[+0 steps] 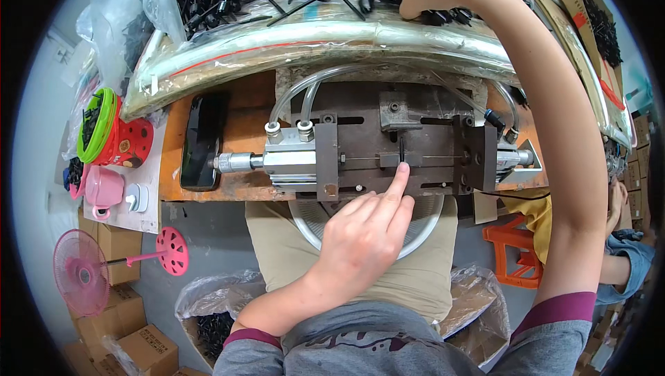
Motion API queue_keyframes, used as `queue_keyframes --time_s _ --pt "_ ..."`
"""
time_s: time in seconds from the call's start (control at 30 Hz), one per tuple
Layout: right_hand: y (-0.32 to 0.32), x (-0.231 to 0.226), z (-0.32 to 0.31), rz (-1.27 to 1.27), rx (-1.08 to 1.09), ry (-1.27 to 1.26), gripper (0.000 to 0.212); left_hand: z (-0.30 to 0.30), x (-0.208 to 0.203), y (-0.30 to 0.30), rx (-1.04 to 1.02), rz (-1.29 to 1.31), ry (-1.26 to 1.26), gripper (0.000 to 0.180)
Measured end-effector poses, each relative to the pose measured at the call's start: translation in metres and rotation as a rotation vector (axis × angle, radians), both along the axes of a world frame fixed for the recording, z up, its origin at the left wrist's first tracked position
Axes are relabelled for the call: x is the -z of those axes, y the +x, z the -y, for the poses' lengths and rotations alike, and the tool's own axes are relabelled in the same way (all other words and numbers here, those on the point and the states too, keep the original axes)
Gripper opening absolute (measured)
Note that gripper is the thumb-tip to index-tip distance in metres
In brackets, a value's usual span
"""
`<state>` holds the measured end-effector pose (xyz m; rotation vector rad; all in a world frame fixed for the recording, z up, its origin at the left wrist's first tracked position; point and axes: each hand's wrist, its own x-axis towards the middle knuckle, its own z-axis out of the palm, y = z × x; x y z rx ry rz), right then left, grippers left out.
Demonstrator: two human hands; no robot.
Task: Assembling wire connectors by manually placing components into a pneumatic press machine.
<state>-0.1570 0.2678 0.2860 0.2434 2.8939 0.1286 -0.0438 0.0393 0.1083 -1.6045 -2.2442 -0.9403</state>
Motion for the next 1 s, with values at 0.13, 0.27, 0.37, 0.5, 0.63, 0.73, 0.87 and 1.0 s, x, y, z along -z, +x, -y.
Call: queue_keyframes --time_s 0.13,0.27,0.37,0.5,0.63,0.73,0.87,1.0 --pt "0.002 0.011 -0.022 -0.211 -0.095 0.065 0.035 -0.006 -0.001 -0.007 -0.002 -0.01 -0.017 0.026" --pt "0.007 -0.002 -0.036 -0.306 0.06 -0.035 0.042 -0.006 -0.001 -0.007 -0.008 0.009 -0.039 0.027" --pt "0.026 -0.015 -0.041 -0.405 0.203 -0.394 0.027 -0.006 -0.003 -0.007 -0.009 0.008 -0.039 0.027" --pt "0.03 -0.009 -0.05 -0.741 0.339 -0.645 0.026 -0.005 -0.002 -0.007 -0.017 0.006 -0.048 0.025" --pt "0.03 0.006 -0.07 -0.804 0.241 -1.057 0.015 -0.004 -0.002 -0.008 -0.006 0.001 -0.038 0.025" --pt "0.036 0.004 -0.068 -0.953 0.243 -1.155 0.012 -0.005 -0.002 -0.009 0.001 -0.001 -0.033 0.024" --pt "0.07 0.012 -0.056 -0.936 0.261 -1.196 0.018 -0.002 -0.005 -0.009 0.043 -0.034 -0.047 0.024" --pt "0.117 0.042 -0.015 -0.738 0.175 -1.253 0.024 0.02 -0.022 -0.006 0.156 0.089 -0.104 0.033"
